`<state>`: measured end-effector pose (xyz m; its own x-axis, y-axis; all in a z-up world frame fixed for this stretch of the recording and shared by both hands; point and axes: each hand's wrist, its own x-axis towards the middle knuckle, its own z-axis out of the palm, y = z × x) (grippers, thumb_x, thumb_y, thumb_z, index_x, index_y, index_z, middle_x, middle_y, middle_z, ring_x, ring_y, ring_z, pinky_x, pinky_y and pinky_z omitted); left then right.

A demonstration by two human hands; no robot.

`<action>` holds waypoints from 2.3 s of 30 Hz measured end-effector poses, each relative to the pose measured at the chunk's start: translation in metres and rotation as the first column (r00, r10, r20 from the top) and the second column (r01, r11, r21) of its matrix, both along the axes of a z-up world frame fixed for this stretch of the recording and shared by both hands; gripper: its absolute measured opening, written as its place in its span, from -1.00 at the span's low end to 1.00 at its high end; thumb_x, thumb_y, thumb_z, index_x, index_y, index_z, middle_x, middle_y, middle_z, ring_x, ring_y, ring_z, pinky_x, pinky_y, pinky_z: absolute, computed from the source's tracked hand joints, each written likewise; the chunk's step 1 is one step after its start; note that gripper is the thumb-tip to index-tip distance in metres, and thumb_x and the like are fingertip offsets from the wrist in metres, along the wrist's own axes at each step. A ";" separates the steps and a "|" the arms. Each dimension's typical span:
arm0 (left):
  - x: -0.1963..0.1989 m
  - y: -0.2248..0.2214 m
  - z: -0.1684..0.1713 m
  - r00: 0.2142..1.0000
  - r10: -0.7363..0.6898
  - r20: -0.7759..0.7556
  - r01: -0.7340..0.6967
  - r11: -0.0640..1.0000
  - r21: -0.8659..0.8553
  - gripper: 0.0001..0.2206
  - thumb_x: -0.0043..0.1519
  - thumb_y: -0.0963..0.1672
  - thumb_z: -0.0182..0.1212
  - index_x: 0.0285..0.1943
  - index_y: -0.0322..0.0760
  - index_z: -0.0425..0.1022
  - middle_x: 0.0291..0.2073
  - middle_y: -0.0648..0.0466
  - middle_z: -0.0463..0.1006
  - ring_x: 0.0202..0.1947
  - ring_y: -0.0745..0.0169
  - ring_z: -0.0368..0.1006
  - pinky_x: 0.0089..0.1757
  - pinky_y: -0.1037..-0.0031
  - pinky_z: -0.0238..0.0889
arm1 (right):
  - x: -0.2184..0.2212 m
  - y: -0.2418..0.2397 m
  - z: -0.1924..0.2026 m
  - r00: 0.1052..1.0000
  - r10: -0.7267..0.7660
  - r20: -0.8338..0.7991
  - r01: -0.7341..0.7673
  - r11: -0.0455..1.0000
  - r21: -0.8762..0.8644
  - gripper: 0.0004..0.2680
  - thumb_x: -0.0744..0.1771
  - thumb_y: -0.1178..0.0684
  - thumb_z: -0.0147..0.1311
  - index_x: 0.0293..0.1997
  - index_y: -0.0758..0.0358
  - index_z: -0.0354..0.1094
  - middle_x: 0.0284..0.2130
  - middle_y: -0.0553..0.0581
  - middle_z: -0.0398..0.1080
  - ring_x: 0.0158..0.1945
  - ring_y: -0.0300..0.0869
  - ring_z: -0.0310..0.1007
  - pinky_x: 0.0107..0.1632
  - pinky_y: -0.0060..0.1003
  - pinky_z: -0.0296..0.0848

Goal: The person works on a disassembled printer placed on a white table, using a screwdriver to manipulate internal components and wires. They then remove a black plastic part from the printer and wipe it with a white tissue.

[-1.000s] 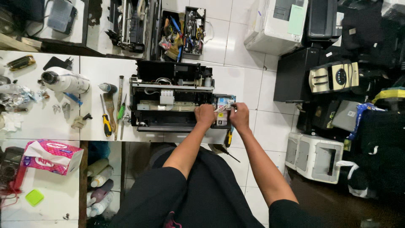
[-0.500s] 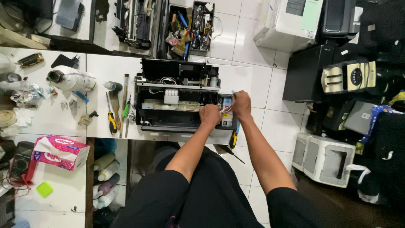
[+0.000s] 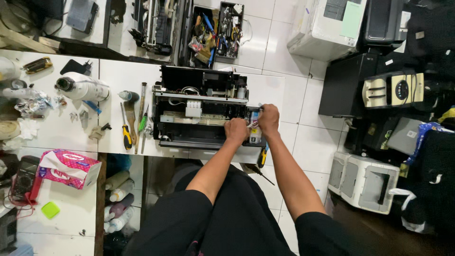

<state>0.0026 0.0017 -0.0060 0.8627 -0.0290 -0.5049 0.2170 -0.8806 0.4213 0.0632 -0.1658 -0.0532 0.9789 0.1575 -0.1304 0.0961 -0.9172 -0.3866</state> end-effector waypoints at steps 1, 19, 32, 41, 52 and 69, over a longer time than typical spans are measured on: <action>0.000 0.001 -0.002 1.000 -0.002 0.003 0.002 1.000 0.001 -0.80 0.17 0.00 0.34 -0.20 -0.08 0.78 -0.35 0.03 0.72 -0.08 -0.06 0.64 0.02 0.11 0.48 | -0.004 0.014 0.005 1.000 -0.002 0.003 0.002 1.000 0.001 -0.90 0.34 0.13 0.16 -0.14 0.24 0.56 -0.28 0.21 0.48 -0.12 0.12 0.56 -0.01 -0.04 0.59; -0.005 -0.001 0.032 1.000 -0.006 0.009 0.006 0.999 0.034 -0.79 0.23 -0.04 0.30 -0.13 -0.18 0.76 -0.25 -0.01 0.74 -0.01 -0.09 0.64 0.05 0.07 0.48 | -0.008 0.026 0.000 0.994 -0.077 -0.082 0.077 0.997 -0.003 -0.89 0.33 0.13 0.20 -0.14 0.29 0.61 -0.34 0.25 0.53 -0.16 0.18 0.64 -0.05 0.00 0.64; 0.003 0.002 0.027 1.000 -0.028 -0.014 0.028 0.998 0.054 -0.75 0.19 0.03 0.32 -0.19 -0.12 0.77 -0.25 0.00 0.75 -0.01 -0.06 0.66 0.02 0.11 0.50 | -0.015 0.032 0.034 0.991 0.064 -0.118 -0.065 0.998 -0.011 -0.86 0.32 0.11 0.12 -0.21 0.29 0.62 -0.39 0.34 0.53 -0.14 0.28 0.61 -0.09 0.08 0.64; 0.003 0.002 0.029 0.999 0.010 -0.033 -0.010 1.000 0.007 -0.74 0.21 0.03 0.28 -0.17 -0.13 0.77 -0.24 -0.02 0.75 0.00 -0.10 0.65 0.05 0.09 0.49 | -0.009 0.020 0.029 0.977 0.214 -0.011 -0.212 0.958 -0.195 -0.90 0.27 0.10 0.13 -0.34 0.26 0.54 -0.47 0.25 0.49 -0.20 0.14 0.52 -0.13 -0.08 0.56; -0.002 0.002 0.030 1.000 0.011 -0.006 -0.011 1.000 0.003 -0.75 0.17 0.03 0.25 -0.20 -0.05 0.78 -0.24 0.01 0.74 -0.01 -0.09 0.65 0.03 0.13 0.51 | 0.001 0.004 0.043 0.993 0.107 -0.042 -0.111 0.988 -0.104 -0.89 0.29 0.10 0.16 -0.28 0.25 0.61 -0.45 0.24 0.54 -0.27 0.11 0.55 -0.22 -0.14 0.57; -0.002 0.004 0.031 0.998 -0.020 0.057 0.019 1.000 0.005 -0.76 0.13 -0.01 0.31 -0.21 -0.16 0.77 -0.31 -0.06 0.74 -0.10 -0.17 0.66 -0.06 0.08 0.53 | -0.018 0.018 0.009 0.981 0.180 -0.066 -0.187 0.975 -0.121 -0.87 0.27 0.13 0.14 -0.22 0.25 0.62 -0.37 0.32 0.55 -0.15 0.21 0.59 -0.06 -0.02 0.62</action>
<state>0.0008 0.0062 0.0248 0.8893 -0.0438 -0.4551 0.1755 -0.8864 0.4284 0.0457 -0.1476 -0.0439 0.9256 0.3128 -0.2131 0.2494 -0.9275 -0.2783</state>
